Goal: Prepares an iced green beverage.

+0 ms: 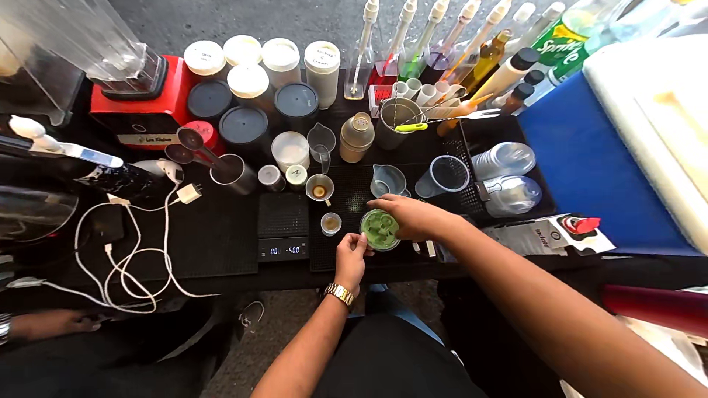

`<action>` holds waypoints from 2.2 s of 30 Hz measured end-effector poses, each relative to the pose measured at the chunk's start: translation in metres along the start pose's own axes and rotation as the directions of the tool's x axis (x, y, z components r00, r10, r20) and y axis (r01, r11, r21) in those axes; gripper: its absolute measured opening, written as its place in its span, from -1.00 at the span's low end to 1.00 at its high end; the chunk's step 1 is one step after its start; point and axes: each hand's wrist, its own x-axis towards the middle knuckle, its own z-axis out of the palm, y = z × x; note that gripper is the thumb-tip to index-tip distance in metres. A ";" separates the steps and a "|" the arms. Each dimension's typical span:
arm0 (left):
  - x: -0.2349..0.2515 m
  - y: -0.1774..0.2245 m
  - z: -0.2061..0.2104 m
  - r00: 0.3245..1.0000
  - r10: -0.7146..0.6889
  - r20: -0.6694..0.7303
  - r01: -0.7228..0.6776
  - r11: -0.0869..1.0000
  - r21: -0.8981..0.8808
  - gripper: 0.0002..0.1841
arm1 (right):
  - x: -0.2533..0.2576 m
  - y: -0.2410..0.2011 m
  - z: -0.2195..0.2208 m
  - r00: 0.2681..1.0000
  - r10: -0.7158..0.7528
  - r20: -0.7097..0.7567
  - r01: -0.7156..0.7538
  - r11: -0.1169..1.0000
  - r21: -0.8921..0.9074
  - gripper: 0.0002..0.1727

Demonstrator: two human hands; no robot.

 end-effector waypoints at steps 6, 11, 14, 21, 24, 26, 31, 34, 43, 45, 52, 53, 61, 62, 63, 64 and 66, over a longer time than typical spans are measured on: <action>0.000 0.000 0.001 0.999 0.031 0.016 -0.032 0.999 0.039 -0.78 | 0.005 0.003 0.013 0.993 -0.091 0.069 0.105 0.967 -0.230 0.28; -0.004 -0.004 -0.002 0.998 0.044 0.048 -0.043 0.999 -0.017 -0.81 | 0.007 0.009 0.025 0.992 -0.123 0.033 0.127 0.966 -0.224 0.27; -0.008 -0.008 -0.002 0.996 0.038 0.086 -0.034 0.998 -0.045 -0.80 | 0.007 0.012 0.030 0.990 -0.142 0.003 0.139 0.966 -0.219 0.25; -0.008 -0.007 0.000 0.993 0.073 0.093 -0.070 0.997 -0.032 -0.84 | 0.003 -0.003 0.035 0.995 -0.093 -0.032 0.079 0.952 -0.296 0.36; -0.012 -0.001 -0.005 0.997 0.011 0.082 -0.011 1.000 0.005 -0.80 | 0.007 -0.009 0.045 0.994 -0.095 -0.061 0.068 0.937 -0.344 0.29; -0.015 0.002 -0.014 0.998 -0.035 0.060 0.033 0.999 0.034 -0.75 | 0.009 -0.009 0.043 0.994 -0.088 -0.071 0.059 0.940 -0.336 0.21; -0.015 -0.010 -0.032 0.986 -0.166 0.014 0.166 0.986 0.001 -0.77 | 0.007 -0.012 0.040 0.999 -0.020 -0.039 0.007 0.949 -0.317 0.23; -0.009 -0.018 -0.033 0.965 -0.263 -0.009 0.261 0.961 -0.087 -0.71 | 0.008 -0.015 0.039 0.999 -0.002 -0.040 -0.010 0.958 -0.287 0.24; 0.011 -0.020 -0.025 0.911 -0.317 0.265 0.406 0.807 -0.430 -0.41 | -0.010 -0.028 0.032 0.999 0.019 -0.027 -0.022 0.992 -0.123 0.23; 0.011 -0.017 -0.022 0.894 -0.300 0.332 0.425 0.801 -0.421 -0.44 | -0.015 -0.030 0.027 0.999 0.030 -0.026 -0.034 0.991 -0.131 0.23; 0.018 -0.025 -0.006 0.940 -0.251 0.230 0.329 0.843 -0.424 -0.56 | -0.010 -0.025 0.041 0.990 0.103 -0.099 -0.113 0.987 -0.110 0.11; 0.018 -0.025 -0.007 0.938 -0.274 0.213 0.338 0.858 -0.386 -0.56 | -0.009 -0.026 0.044 0.988 0.123 -0.091 -0.132 0.986 -0.102 0.09; -0.004 -0.006 -0.022 0.997 -0.078 -0.010 0.078 0.997 0.001 -0.71 | 0.000 -0.023 0.061 0.997 0.063 -0.051 -0.069 0.989 -0.129 0.28; -0.006 -0.004 -0.020 0.999 -0.051 0.010 0.052 0.998 -0.026 -0.73 | -0.007 -0.020 0.062 0.992 0.053 -0.113 -0.060 0.996 -0.062 0.33; -0.008 -0.003 -0.019 0.999 -0.024 0.031 0.025 0.999 -0.029 -0.76 | -0.019 -0.017 0.064 0.974 0.048 -0.220 -0.039 0.998 0.042 0.29; -0.008 -0.003 -0.018 0.999 0.001 0.047 -0.001 1.000 -0.015 -0.78 | -0.032 -0.013 0.073 0.920 0.062 -0.387 -0.001 0.988 0.155 0.13; -0.006 -0.002 -0.016 0.998 0.034 0.056 -0.035 0.999 0.013 -0.82 | -0.054 -0.009 0.105 0.710 0.235 -0.664 0.043 0.926 0.374 -0.34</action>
